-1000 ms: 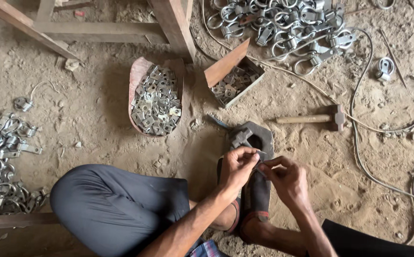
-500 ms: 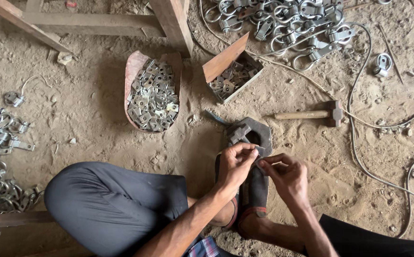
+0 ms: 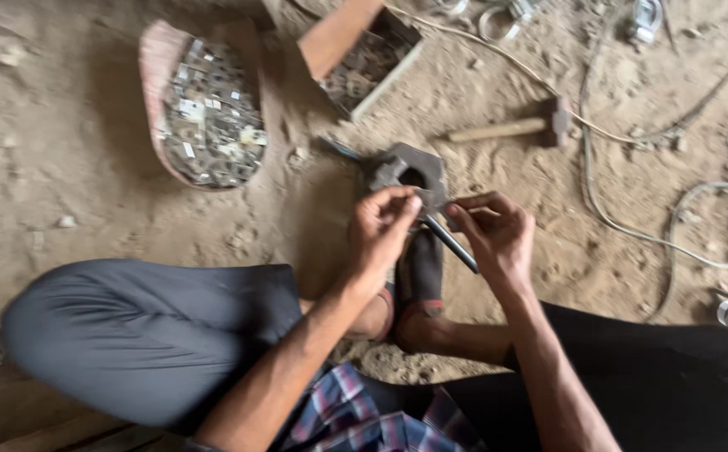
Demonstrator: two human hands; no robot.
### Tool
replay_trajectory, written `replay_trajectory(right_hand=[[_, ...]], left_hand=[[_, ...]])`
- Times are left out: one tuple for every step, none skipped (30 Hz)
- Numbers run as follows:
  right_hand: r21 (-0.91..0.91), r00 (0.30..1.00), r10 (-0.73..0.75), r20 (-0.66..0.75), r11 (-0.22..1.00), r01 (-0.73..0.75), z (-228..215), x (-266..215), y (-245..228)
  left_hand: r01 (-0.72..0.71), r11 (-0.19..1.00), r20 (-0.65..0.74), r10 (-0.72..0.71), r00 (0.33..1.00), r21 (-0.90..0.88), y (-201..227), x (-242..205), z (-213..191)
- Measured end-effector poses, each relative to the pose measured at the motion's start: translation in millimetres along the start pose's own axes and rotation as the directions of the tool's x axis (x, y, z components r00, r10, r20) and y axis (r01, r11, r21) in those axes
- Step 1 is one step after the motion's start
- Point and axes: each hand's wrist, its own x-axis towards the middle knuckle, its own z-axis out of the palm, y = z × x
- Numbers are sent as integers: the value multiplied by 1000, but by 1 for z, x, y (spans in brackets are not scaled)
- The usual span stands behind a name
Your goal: The person sits on the ground and uses a hammer to shape small metal pieces on an anvil. They repeatedly pick up metal parts, position them on the anvil, and strike them to form a specific shape. The person also uses a metal rod to adjust or align the parts during the process.
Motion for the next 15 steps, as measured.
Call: replay_trajectory(right_hand=[[84, 998, -58, 8, 995, 57, -1, 1, 0], [49, 999, -46, 5, 998, 46, -1, 0, 1], [13, 999, -34, 3, 999, 34, -1, -1, 0], [-16, 1000, -31, 1, 999, 31, 2, 0, 0], [-15, 999, -21, 27, 1000, 22, 5, -2, -1], [-15, 998, -13, 54, 1000, 14, 7, -3, -2], [-15, 997, -5, 80, 1000, 6, 8, -4, -3], [-16, 996, 7, 87, 1000, -6, 8, -4, -4], [-18, 995, 20, 95, 1000, -18, 9, -5, -5], [-18, 994, 33, 105, 999, -31, 10, -6, -4], [-6, 995, 46, 89, 999, -45, 9, -5, -4], [8, 995, 58, 75, 998, -59, 8, -3, -4], [21, 996, 72, 61, 997, -73, 8, -2, -4], [-45, 995, 59, 75, 997, -56, 9, -3, -4], [-111, 995, 48, 90, 993, -38, 12, -5, -4]], left_hand=[[12, 1000, 13, -11, 1000, -9, 1, 2, 0], [21, 1000, 17, -21, 1000, -8, 3, 2, -2], [30, 1000, 21, -30, 999, -8, 3, -1, -2], [30, 1000, 23, -30, 999, -6, 4, -2, -1], [30, 1000, 24, -30, 999, -3, 5, -3, 0], [28, 1000, 25, -28, 999, -1, 5, -3, 0], [16, 1000, 30, -16, 999, 7, 5, -3, 1], [1, 1000, 34, -2, 999, 15, 5, -3, 1], [-13, 1000, 38, 12, 999, 22, 5, -2, 1], [3, 1000, 37, -3, 999, 19, 5, -3, 1], [18, 1000, 37, -19, 999, 15, 5, -3, 1], [34, 999, 35, -34, 999, 12, 5, -3, 0], [26, 999, 30, -27, 999, 29, 6, -4, -1], [17, 999, 31, -18, 999, 42, 6, -4, -1], [7, 998, 32, -9, 999, 55, 6, -3, 0]])
